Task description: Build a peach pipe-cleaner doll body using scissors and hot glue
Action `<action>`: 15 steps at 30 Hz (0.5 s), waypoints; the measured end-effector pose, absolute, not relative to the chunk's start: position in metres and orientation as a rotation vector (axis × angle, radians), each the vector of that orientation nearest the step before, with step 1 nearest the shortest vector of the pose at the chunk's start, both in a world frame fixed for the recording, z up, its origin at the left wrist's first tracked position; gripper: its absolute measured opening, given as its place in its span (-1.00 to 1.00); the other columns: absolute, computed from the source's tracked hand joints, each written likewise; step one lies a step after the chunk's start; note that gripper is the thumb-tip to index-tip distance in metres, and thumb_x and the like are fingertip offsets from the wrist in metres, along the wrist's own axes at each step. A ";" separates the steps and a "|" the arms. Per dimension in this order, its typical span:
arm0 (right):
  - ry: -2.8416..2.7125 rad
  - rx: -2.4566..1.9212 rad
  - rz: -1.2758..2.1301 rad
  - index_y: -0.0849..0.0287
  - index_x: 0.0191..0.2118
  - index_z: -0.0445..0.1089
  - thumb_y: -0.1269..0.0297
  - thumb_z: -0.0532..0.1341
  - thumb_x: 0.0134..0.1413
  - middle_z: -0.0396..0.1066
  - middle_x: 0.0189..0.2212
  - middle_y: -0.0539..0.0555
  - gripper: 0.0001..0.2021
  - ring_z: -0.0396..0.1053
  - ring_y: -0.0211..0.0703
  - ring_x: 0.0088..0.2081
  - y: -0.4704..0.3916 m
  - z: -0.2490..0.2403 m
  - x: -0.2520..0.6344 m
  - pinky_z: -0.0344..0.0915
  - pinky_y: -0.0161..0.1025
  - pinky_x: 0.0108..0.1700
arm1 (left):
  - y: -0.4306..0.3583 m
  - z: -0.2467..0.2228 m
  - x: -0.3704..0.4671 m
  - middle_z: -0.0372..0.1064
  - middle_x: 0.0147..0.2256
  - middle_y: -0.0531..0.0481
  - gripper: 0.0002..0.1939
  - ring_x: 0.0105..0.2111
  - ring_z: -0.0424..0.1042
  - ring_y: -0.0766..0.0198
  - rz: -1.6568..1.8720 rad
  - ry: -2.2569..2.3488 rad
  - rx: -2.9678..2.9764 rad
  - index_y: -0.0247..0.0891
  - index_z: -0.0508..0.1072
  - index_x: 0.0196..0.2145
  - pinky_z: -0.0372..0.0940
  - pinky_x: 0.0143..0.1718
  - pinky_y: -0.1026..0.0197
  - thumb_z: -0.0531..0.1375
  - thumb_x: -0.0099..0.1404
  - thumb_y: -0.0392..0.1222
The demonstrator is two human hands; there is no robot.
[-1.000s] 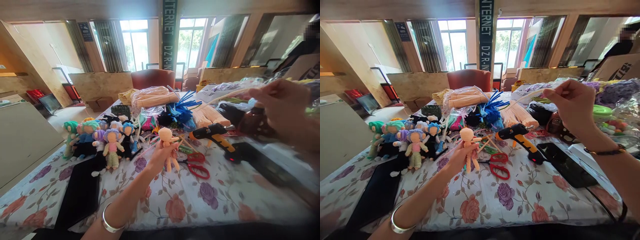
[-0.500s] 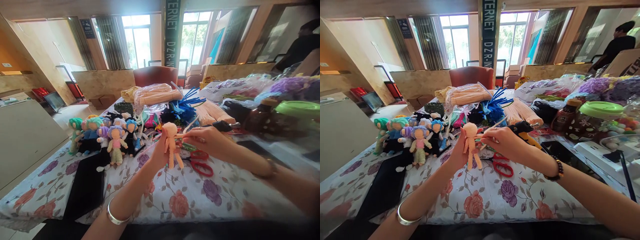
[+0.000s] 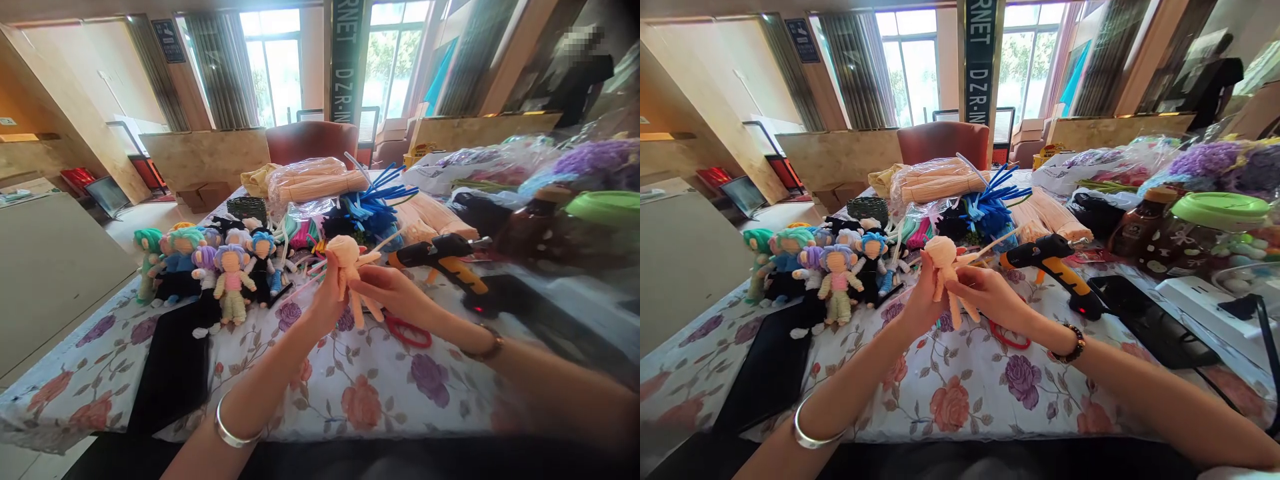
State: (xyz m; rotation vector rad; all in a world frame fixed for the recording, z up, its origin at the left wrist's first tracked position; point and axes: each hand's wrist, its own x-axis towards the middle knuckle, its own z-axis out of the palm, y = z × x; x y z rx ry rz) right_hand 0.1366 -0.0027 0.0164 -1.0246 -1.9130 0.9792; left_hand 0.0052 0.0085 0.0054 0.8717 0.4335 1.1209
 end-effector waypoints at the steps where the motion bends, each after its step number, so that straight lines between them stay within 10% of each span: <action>1: -1.907 -1.032 0.942 0.21 -0.44 0.32 0.01 0.10 0.12 0.30 -0.50 -0.04 -0.66 0.21 -0.31 -0.46 -0.004 0.016 0.136 0.16 -0.36 -0.43 | 0.009 0.004 0.006 0.50 -0.22 -0.10 -0.39 -0.05 0.42 0.13 1.102 0.432 0.887 -0.20 0.48 -0.07 0.26 -0.03 0.19 0.09 0.14 0.31; 8: -1.871 -1.160 0.865 0.20 -0.52 0.24 0.01 0.08 0.13 0.10 -0.66 -0.10 -0.63 0.01 -0.40 -0.62 -0.012 0.010 0.141 -0.08 -0.37 -0.62 | 0.013 0.004 -0.001 0.41 -0.08 0.07 -0.54 -0.19 0.38 0.36 1.503 0.544 1.095 0.02 0.40 0.00 0.24 -0.11 0.32 0.30 0.11 -0.08; 15: -1.808 -1.046 0.903 0.20 -0.41 0.32 0.07 0.13 0.13 0.22 -0.53 -0.05 -0.72 0.13 -0.37 -0.54 -0.018 0.006 0.141 0.10 -0.38 -0.55 | 0.017 0.009 -0.005 0.43 -0.37 0.04 -0.74 -0.39 0.34 0.39 1.490 0.631 1.122 -0.20 0.57 -0.27 0.25 -0.36 0.37 0.29 0.10 -0.03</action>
